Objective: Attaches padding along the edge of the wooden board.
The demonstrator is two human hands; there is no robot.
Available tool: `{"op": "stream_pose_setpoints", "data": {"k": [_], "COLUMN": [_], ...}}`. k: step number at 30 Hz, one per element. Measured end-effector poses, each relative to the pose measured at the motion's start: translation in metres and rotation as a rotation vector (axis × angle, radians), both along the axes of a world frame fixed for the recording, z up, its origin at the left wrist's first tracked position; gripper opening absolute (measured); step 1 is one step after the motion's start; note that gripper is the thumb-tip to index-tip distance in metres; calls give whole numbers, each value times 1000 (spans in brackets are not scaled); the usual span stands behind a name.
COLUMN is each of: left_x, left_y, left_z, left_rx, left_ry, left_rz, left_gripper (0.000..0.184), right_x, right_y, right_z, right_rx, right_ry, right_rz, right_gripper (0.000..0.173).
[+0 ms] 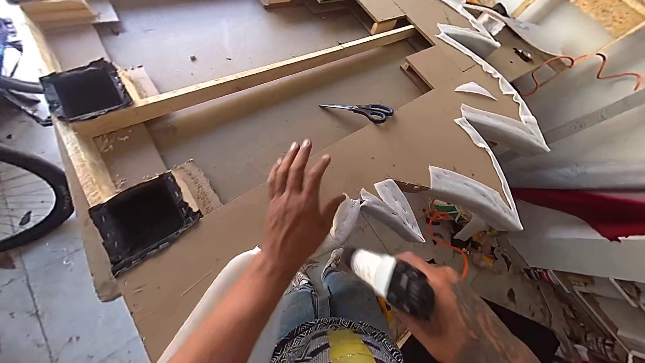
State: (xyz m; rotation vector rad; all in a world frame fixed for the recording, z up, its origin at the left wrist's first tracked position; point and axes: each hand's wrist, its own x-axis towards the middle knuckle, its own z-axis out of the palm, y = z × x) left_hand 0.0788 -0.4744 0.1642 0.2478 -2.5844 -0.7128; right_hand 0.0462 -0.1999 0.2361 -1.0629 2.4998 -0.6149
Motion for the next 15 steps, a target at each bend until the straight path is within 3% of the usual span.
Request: {"op": "stream_pose_setpoints", "data": {"k": [2,3,5,6,8,9,11,13,15], "left_x": [57,82,104,102,85,75,48,18,-3], "left_y": [30,49,80,89,87,83,75,72,71], "left_z": [19,16,-20,-48,-104,-127,-159,-168,-166], "left_rx": [345,585,1130,1479,2008,2145,2281,2387,2570], "left_ry": [55,-31,-404,-587,-702,-622,-492,-452,-414], "left_rz": [-119,-197,-263,-174,-18,-68,-368,-566,-625], "left_gripper": [33,22,31,45,69,69,58,49,32], "right_x": [5,9,16,17,11,7,-4,-8,-8], "right_y": [45,66,95,102,113,117,119,120,117], "right_z": [-10,-20,-55,-75,-109,-121,-140,-166,-197], "right_rx": [-9,12,107,186,242,207,84,-39,-117], "right_ry": [-269,-401,-560,-613,-715,-762,-896,-1064,-1109], "right_rz": [-26,-77,-292,-408,-529,-557,-604,-642,-725], "right_gripper": [55,56,60,60,60,59,51,41,38]}}
